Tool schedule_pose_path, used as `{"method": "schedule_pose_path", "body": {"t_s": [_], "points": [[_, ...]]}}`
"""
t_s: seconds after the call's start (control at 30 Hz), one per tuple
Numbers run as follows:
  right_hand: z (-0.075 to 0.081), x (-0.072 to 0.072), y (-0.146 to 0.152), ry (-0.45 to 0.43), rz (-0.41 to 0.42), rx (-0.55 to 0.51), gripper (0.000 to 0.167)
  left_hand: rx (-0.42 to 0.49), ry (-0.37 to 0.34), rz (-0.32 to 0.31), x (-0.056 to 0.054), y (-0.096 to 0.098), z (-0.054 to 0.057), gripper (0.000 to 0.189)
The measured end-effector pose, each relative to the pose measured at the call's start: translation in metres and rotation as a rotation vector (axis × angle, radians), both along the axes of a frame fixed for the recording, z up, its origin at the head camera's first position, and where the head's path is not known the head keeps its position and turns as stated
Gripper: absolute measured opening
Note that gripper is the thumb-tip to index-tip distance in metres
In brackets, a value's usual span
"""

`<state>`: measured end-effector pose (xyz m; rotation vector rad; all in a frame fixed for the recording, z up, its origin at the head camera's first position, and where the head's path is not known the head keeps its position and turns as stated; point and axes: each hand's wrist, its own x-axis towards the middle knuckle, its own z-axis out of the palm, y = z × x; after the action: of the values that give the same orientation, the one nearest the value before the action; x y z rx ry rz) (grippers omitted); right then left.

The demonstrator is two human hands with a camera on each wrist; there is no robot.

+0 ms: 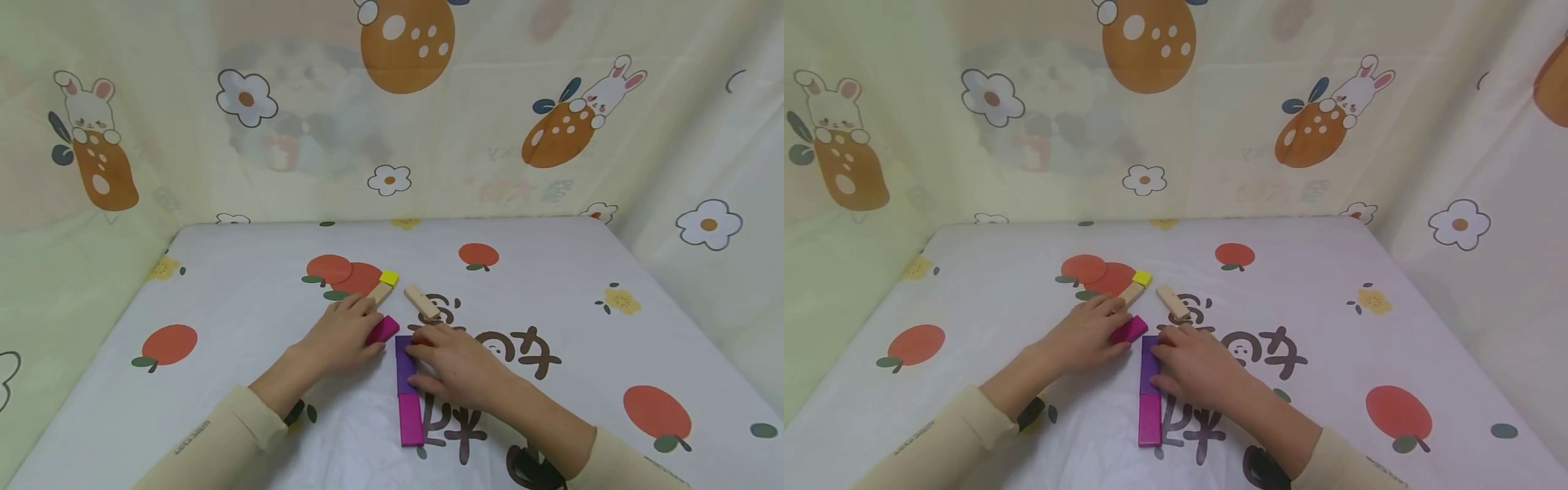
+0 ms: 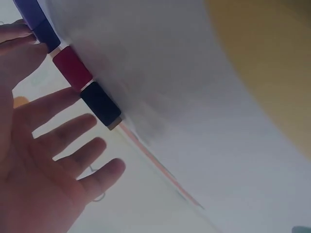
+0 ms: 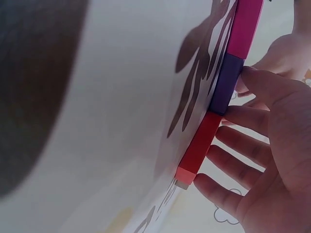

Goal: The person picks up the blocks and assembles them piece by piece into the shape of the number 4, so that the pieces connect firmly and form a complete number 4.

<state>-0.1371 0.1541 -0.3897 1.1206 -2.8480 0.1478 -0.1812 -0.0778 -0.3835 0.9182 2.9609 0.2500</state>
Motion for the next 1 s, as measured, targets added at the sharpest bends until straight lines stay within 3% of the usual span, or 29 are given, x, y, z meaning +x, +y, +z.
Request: {"method": "schedule_pose_path", "body": {"t_s": [0.7, 1.0], "points": [[0.0018, 0.0009, -0.0015, 0.002, 0.001, -0.005, 0.046, -0.026, -0.001, 0.088, 0.0006, 0.0056, -0.0071, 0.029], [-0.0001, 0.0006, -0.0023, -0.005, -0.01, -0.013, 0.046, -0.008, -0.024, 0.103, 0.0001, 0.0025, -0.0103, 0.039]]}}
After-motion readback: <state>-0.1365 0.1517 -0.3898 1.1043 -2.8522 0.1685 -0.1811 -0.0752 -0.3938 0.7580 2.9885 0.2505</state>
